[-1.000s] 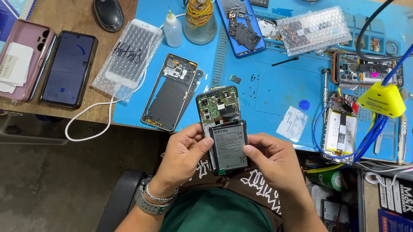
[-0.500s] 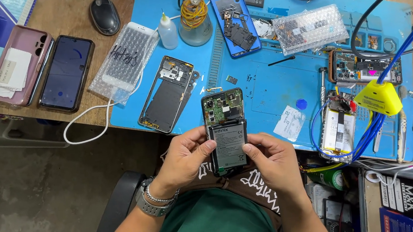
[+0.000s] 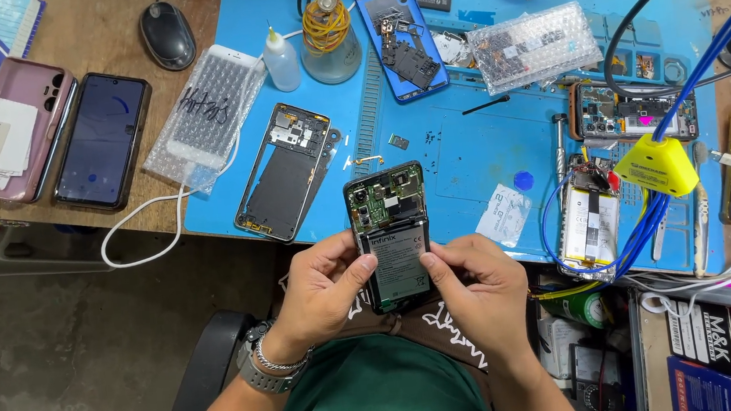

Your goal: Installing a motherboard and battery into a mobile phone chassis at a repair station.

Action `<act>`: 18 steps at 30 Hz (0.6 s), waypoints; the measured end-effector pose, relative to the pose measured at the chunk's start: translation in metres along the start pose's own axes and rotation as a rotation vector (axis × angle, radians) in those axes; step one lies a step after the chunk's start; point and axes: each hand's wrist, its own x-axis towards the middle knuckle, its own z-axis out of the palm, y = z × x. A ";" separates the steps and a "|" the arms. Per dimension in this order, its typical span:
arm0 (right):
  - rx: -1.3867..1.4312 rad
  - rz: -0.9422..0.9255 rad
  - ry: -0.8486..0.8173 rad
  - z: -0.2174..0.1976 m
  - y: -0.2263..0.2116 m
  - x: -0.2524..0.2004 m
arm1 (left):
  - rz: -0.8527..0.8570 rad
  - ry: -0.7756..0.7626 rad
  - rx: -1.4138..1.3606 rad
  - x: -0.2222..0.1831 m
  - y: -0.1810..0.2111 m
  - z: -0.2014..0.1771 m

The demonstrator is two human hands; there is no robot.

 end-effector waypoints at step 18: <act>0.063 0.032 -0.006 -0.005 -0.006 0.002 | -0.013 -0.016 -0.022 -0.001 0.001 0.000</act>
